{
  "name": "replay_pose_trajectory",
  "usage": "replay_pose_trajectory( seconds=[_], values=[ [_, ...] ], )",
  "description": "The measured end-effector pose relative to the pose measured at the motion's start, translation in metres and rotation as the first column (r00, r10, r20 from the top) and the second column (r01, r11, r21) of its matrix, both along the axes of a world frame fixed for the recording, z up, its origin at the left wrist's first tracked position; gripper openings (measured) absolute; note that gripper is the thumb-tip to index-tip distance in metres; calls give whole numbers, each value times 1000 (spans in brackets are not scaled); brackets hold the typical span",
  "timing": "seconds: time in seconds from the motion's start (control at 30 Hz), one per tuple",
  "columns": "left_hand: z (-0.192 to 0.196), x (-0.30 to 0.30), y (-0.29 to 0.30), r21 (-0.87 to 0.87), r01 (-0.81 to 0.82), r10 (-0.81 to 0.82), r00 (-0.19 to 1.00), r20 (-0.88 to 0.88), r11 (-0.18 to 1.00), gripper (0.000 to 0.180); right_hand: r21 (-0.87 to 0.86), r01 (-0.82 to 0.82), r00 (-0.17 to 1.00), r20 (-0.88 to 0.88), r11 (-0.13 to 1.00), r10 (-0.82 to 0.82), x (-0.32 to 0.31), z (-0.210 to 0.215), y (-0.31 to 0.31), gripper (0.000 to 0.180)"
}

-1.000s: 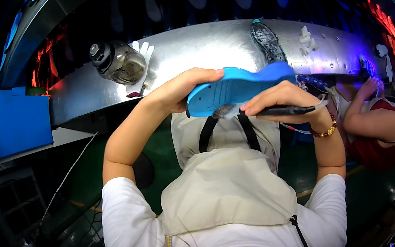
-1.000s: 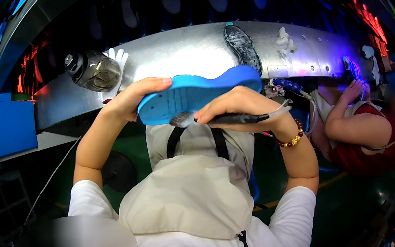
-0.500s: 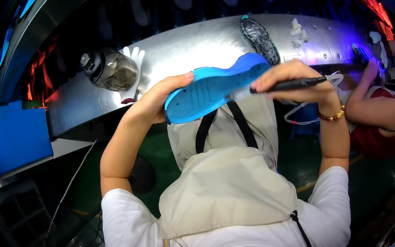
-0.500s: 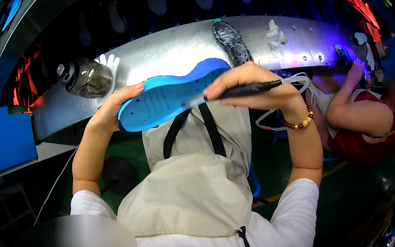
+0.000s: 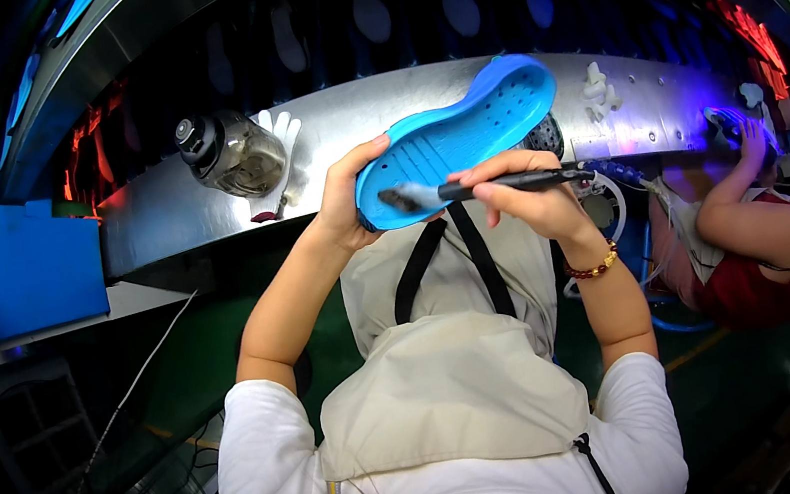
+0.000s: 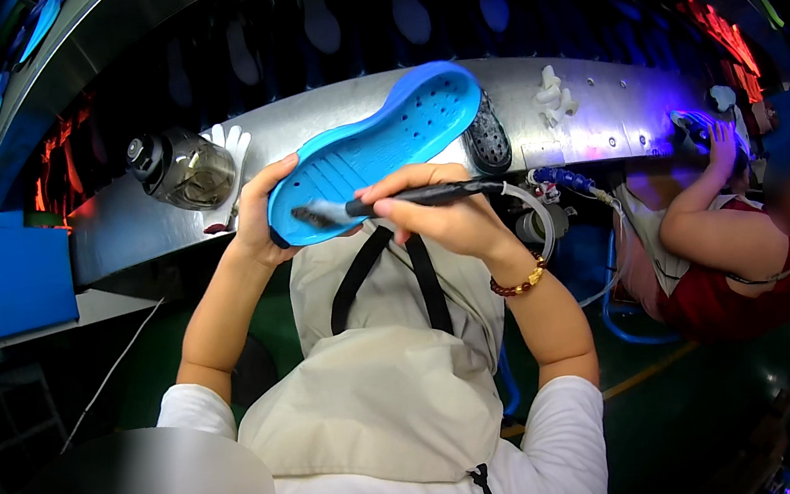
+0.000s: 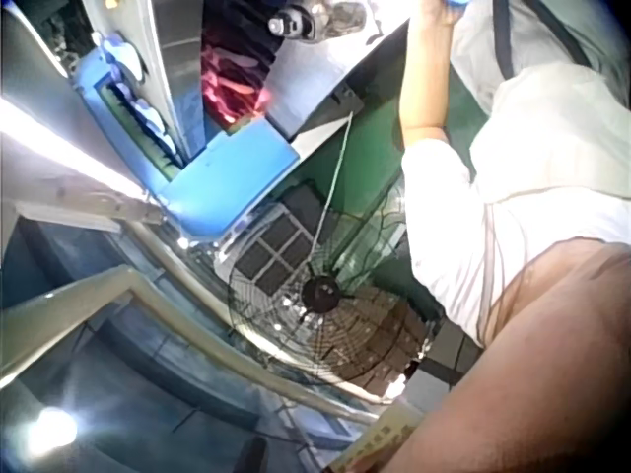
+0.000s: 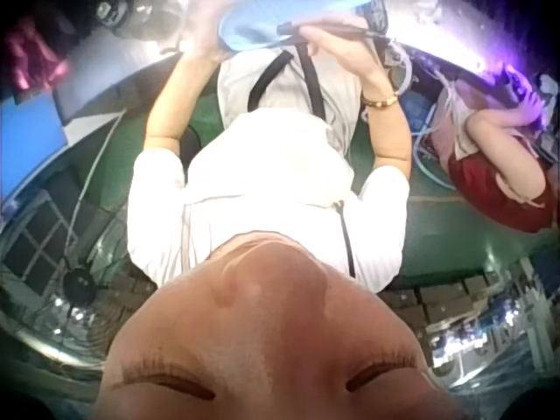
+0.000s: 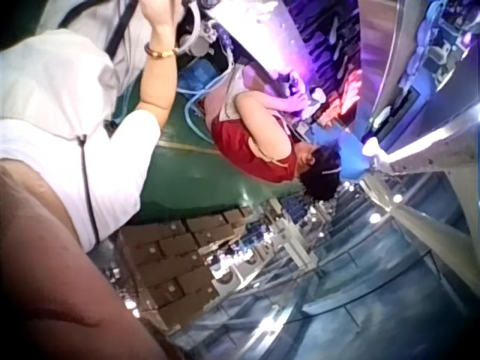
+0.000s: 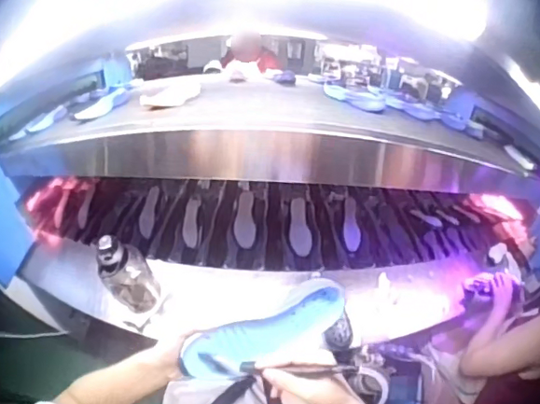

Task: The person scrubs the soles of multiple blue and light green plastic slippers using a black-handled brush. They pick up each slipper from a conveyor belt, scrub the bottom surface thoroughly, and place it back on the belt. The process is repeated for several slippers in a continuous workflow.

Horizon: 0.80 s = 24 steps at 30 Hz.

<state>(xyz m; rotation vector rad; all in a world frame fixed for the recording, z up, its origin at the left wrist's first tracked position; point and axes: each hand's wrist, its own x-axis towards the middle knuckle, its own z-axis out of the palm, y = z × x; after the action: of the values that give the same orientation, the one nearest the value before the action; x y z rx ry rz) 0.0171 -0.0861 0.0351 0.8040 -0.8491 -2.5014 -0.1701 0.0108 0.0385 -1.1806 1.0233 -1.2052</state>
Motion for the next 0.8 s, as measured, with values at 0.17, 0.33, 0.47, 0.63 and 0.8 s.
replay_pose_trajectory(
  seconds=[0.17,0.33,0.47,0.63,0.8],
  values=[
    [-11,-2,0,-13,-48,47,995,-90,999,53,1,169,985,-29,986,-169,5,-15,0,15],
    [-16,-5,2,13,-144,145,982,-119,989,51,-140,253,959,-97,957,-267,14,-32,-1,14],
    [-27,-6,1,56,-190,196,968,-157,980,50,-304,357,900,-143,883,-413,21,-41,-5,12],
    [-35,-8,-1,40,-234,237,949,-207,971,50,-391,407,833,-211,826,-511,24,-45,-6,11],
    [-37,-10,3,70,-257,265,944,-195,964,50,-582,447,612,-356,680,-706,14,-50,-11,13]
  ],
)
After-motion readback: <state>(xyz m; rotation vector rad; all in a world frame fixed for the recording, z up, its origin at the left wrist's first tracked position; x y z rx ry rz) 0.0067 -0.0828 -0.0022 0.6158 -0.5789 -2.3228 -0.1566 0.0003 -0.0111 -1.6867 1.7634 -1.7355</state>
